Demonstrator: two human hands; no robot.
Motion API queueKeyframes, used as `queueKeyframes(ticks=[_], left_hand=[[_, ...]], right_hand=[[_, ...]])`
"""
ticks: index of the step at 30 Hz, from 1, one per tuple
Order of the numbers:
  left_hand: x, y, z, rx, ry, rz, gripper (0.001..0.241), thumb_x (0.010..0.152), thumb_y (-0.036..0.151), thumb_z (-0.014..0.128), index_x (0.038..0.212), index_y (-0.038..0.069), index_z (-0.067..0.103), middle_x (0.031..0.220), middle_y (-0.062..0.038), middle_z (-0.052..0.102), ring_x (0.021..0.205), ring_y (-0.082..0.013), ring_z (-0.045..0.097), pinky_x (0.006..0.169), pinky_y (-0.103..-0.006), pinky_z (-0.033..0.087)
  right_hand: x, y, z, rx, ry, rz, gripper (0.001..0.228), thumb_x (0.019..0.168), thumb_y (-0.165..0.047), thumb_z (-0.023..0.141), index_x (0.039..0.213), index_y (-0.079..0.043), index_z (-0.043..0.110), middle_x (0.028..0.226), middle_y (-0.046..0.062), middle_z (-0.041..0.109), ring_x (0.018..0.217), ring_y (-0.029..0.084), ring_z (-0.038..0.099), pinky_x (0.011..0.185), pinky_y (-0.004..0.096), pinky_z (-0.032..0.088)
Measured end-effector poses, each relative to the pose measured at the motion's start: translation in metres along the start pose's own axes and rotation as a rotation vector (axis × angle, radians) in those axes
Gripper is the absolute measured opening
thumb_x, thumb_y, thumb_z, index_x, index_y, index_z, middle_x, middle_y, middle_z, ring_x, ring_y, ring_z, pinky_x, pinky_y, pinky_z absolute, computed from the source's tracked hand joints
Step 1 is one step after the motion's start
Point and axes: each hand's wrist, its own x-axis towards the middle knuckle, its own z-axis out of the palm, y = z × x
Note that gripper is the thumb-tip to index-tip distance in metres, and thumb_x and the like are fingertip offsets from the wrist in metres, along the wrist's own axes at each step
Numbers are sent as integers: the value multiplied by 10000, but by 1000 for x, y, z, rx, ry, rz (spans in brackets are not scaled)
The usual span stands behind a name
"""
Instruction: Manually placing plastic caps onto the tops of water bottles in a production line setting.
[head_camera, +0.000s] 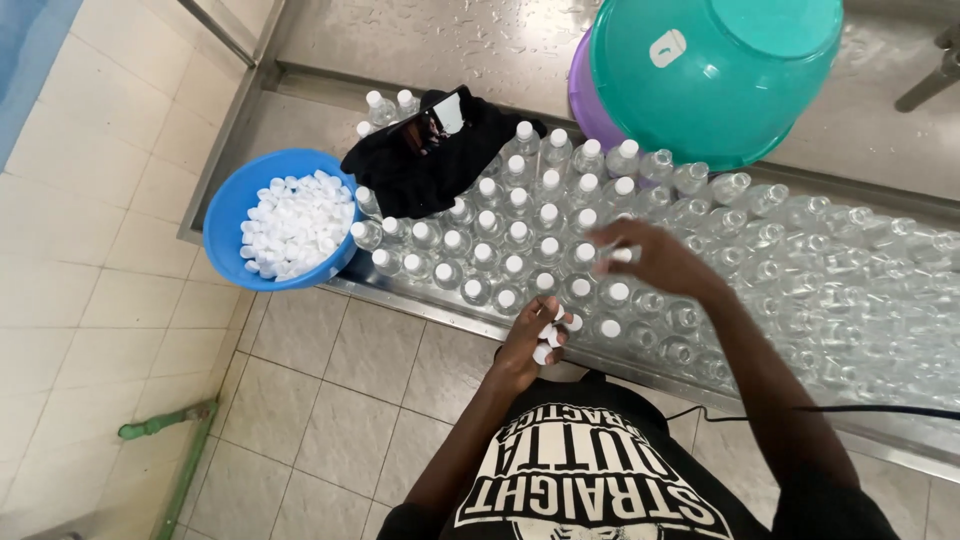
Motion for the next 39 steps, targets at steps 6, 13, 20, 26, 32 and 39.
queueKeyframes(ticks=[6, 13, 20, 26, 32, 39], left_hand=[[-10, 24, 56, 193, 14, -1, 383, 1052, 386, 805, 1148, 62, 625, 937, -82, 657, 644, -120, 653, 328, -197, 493], [21, -9, 39, 337, -13, 12, 449, 1030, 395, 847, 1180, -1, 697, 952, -79, 566, 693, -140, 667, 319, -211, 513], [-2, 17, 53, 165, 44, 7, 334, 1115, 286, 679, 1316, 22, 632, 1156, -167, 733, 656, -101, 654, 338, -186, 480], [-17, 18, 30, 83, 176, 14, 274, 1106, 297, 686, 1243, 64, 636, 1113, -124, 729, 676, -98, 631, 347, -181, 456], [-20, 13, 5, 41, 242, 73, 160, 1121, 271, 644, 1142, 113, 651, 1029, -79, 722, 651, -112, 636, 348, -187, 450], [-18, 8, 10, 24, 248, 66, 155, 1120, 280, 662, 1119, 126, 660, 1010, -52, 708, 658, -107, 637, 355, -186, 451]], right_hand=[[-56, -51, 55, -77, -152, 97, 340, 896, -338, 905, 1183, -212, 772, 1131, 30, 727, 1108, 296, 731, 983, 489, 605], [-68, -14, 50, -208, -23, 61, 270, 966, -305, 827, 1207, -211, 747, 1092, 76, 745, 1025, 352, 747, 863, 522, 614], [8, 43, -39, -354, 356, -53, 239, 966, -99, 871, 1129, 32, 755, 1064, 251, 751, 962, 458, 740, 842, 553, 585], [97, 200, -89, -427, 370, -52, 347, 1048, -266, 881, 1307, -49, 801, 1092, 205, 738, 1101, 445, 731, 993, 543, 540], [98, 189, -92, -239, 262, 130, 406, 1036, -290, 889, 1343, -52, 773, 1223, 258, 753, 1197, 487, 697, 1030, 603, 544], [112, 175, -108, -271, 123, 313, 367, 1125, -450, 759, 1391, -198, 783, 1177, 255, 748, 1193, 512, 691, 988, 620, 556]])
